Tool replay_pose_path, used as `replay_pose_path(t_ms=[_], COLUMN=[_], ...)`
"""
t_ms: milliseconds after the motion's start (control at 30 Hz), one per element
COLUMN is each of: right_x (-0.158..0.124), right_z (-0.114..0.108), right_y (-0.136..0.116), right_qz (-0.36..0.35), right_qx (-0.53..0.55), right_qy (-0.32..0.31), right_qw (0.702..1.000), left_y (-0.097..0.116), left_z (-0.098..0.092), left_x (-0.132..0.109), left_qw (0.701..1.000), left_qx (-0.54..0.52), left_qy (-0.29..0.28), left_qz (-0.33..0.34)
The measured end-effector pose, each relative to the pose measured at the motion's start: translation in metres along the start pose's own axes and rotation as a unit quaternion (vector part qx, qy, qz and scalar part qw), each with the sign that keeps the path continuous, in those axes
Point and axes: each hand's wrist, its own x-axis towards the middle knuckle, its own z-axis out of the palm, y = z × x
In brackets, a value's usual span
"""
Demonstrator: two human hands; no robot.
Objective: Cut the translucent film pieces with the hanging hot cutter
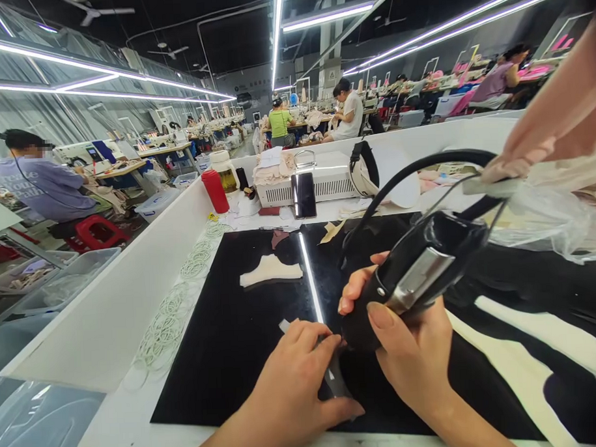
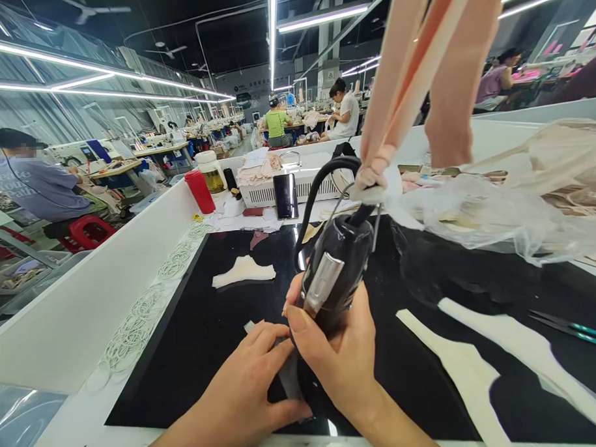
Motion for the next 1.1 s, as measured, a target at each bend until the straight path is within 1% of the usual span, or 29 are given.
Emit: replay_pose_path(t_ms=[200,467,767,900,1100], right_x=[-0.001,0.000,-0.001,-0.004,-0.014], right_z=[0.000,0.000,0.002,0.002,0.006], right_y=[-0.001,-0.002,-0.002,-0.003,-0.001], right_qz=[-0.003,0.002,0.005,0.002,-0.005], right_qx=[0.015,0.029,0.024,0.030,0.038], right_qy=[-0.014,-0.007,0.000,-0.015,-0.049], right_qw=[1.000,1.000,1.000,0.999,0.998], left_y=[-0.002,-0.001,0.004,0.003,-0.001], left_z=[-0.006,-0.011,-0.015,-0.015,-0.013], left_x=[-0.002,-0.004,-0.002,-0.002,-0.004], left_qw=[0.999,0.999,0.996,0.996,0.997], left_qx=[0.014,0.008,0.015,0.012,0.004], left_qy=[-0.042,-0.049,-0.080,-0.083,-0.070], left_qz=[-0.014,-0.013,-0.024,-0.029,-0.020])
